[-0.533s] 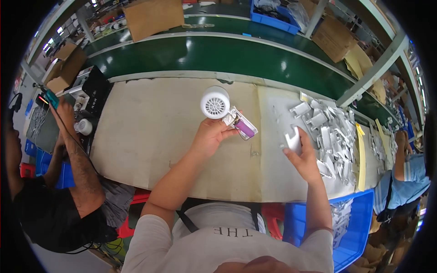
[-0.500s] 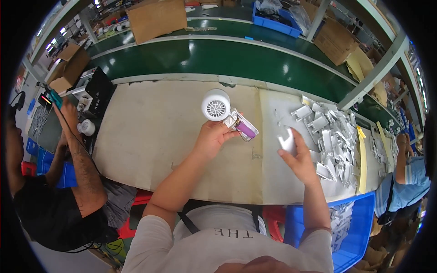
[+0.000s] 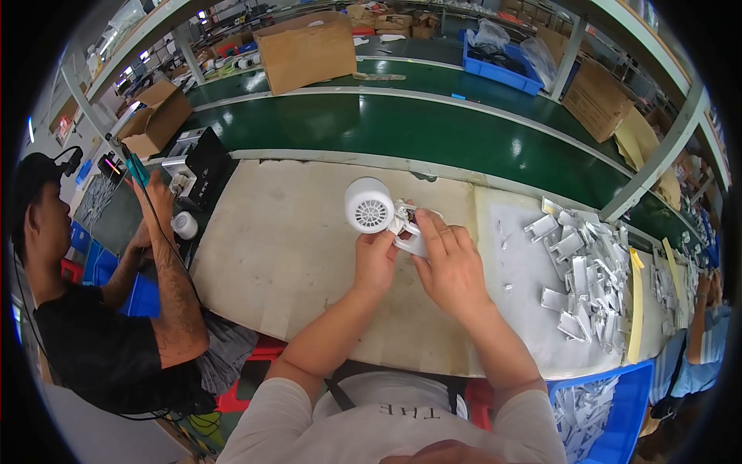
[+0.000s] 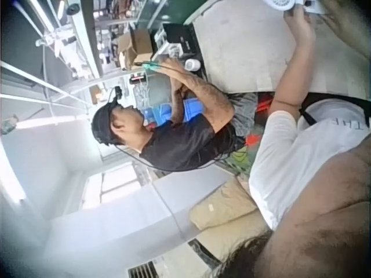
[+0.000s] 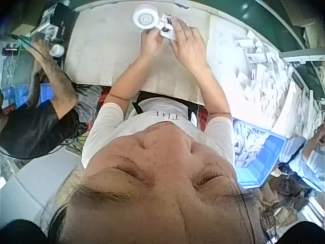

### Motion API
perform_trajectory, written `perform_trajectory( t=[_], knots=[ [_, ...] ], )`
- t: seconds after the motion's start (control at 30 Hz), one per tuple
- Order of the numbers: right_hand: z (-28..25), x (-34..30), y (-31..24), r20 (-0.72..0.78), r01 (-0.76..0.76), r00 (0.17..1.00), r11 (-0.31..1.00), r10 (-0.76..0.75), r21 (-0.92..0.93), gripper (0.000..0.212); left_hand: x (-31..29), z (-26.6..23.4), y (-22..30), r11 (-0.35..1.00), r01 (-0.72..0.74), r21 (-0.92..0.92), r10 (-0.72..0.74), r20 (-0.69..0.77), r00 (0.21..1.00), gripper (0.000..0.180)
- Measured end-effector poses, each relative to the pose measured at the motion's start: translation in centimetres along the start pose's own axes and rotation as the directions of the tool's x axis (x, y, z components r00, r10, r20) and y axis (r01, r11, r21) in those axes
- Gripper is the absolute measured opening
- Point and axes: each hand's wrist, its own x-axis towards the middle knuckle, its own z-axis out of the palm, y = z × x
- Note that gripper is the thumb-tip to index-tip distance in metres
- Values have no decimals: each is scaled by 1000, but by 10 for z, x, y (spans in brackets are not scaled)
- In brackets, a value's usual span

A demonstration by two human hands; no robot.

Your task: The person assembles small portable handheld fans by hand, attaching the plastic housing onto the internal motor and battery pack components.

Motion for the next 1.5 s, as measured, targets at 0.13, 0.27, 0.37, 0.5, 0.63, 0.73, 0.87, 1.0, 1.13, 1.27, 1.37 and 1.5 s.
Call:
perform_trajectory(
  t=[0.13, 0.27, 0.37, 0.5, 0.63, 0.73, 0.87, 1.0, 1.13, 1.27, 1.37, 1.5],
  knots=[
    [3, 5, 0, -53, -15, 998, 1000, 15, 2, 68, -6, -12, -13, 998, -11, -69, 9, -25, 1000, 31],
    [6, 4, 0, -48, 7, 999, 996, -11, -85, 67, -9, -2, -14, 993, -100, 71, 104, -52, 993, 32],
    [2, 2, 0, -49, -7, 999, 998, 3, -67, 63, -10, 3, -12, 976, -154, 152, 170, -102, 980, 33],
    [8, -10, 36, -80, -158, 979, 950, 186, 269, 43, -7, 11, 8, 981, -177, -79, 172, -60, 983, 38],
    [23, -14, 29, 325, -486, 851, 380, 413, 787, 26, -6, 13, 17, 975, -212, -59, 205, -105, 973, 36],
    [11, -13, 16, 195, -373, 885, 393, 422, 841, 30, -11, 17, 16, 984, -145, -104, 141, -49, 989, 37],
    [1, -15, 15, -257, 36, 957, 823, 135, 567, 32, -20, 14, 25, 974, -157, -165, 180, 135, 974, 37],
    [24, -21, 36, -231, 13, 966, 872, 115, 489, 35, -14, 10, 22, 996, -91, -13, 92, 63, 994, 34],
    [40, -23, 36, -41, -175, 962, 723, 271, 669, 33, -5, -1, 14, 997, -72, 7, 72, 33, 997, 35],
    [29, -20, 25, 86, -292, 907, 469, 413, 833, 27, -2, 1, 11, 994, -88, -63, 94, 103, 990, 34],
    [24, -20, 22, 88, -298, 909, 487, 407, 821, 24, 0, -1, 11, 984, -61, -169, 87, 155, 984, 35],
    [23, -19, 21, 106, -320, 898, 468, 426, 824, 25, 0, -4, 9, 990, -49, -129, 68, 150, 986, 34]
  ],
)
